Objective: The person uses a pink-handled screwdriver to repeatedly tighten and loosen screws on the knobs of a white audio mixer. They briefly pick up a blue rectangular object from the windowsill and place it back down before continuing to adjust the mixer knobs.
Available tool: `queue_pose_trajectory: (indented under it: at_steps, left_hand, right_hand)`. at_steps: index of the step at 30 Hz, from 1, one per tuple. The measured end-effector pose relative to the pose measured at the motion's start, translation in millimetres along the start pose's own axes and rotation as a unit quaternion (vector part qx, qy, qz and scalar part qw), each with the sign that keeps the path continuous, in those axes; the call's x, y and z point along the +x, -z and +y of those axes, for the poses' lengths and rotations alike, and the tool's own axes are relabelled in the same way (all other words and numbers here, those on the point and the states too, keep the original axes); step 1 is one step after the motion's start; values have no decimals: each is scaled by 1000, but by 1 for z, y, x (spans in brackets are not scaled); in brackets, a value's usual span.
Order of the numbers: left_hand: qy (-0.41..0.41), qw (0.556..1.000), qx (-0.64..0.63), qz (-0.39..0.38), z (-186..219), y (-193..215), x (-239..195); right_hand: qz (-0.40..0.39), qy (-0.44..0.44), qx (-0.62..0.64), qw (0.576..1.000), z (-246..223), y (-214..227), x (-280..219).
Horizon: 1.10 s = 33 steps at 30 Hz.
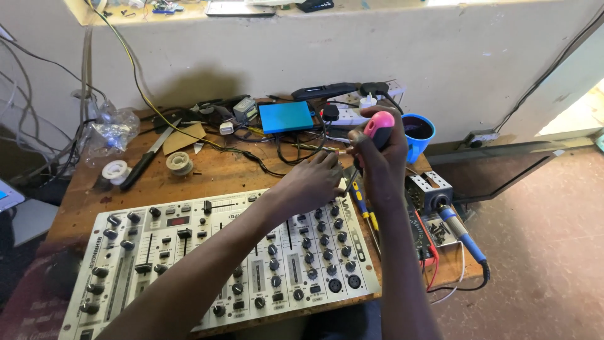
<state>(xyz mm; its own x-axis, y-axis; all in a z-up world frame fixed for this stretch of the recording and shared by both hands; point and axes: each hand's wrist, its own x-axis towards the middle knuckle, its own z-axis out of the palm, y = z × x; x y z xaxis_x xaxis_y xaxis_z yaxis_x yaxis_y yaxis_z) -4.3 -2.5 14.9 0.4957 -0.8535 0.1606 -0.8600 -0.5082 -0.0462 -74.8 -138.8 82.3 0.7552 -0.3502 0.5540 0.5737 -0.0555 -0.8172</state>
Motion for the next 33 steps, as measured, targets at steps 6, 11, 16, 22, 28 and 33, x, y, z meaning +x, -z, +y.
queue_pose_trajectory:
  at_steps: [6, 11, 16, 22, 28, 33]
  left_hand:
    - [-45, 995, -90, 4, -1, 19, -18]
    - [-57, 993, -106, 5, -9, 20, -13]
    - [-76, 997, -26, -9, -6, 31, -11]
    - [-55, 994, -87, 27, -24, -11, 0]
    - [147, 943, -294, 56, -119, -15, -56]
    - [291, 922, -228, -114, -197, -95, -81]
  right_hand:
    - [40, 2, -3, 999, -9, 5, 0]
    - [52, 6, -8, 999, -18, 3, -2]
    - [65, -4, 5, 998, -7, 2, 0]
    - [69, -8, 4, 998, -8, -2, -1]
    - [56, -13, 4, 998, -8, -11, -7]
    - [-20, -17, -29, 999, -25, -36, -10]
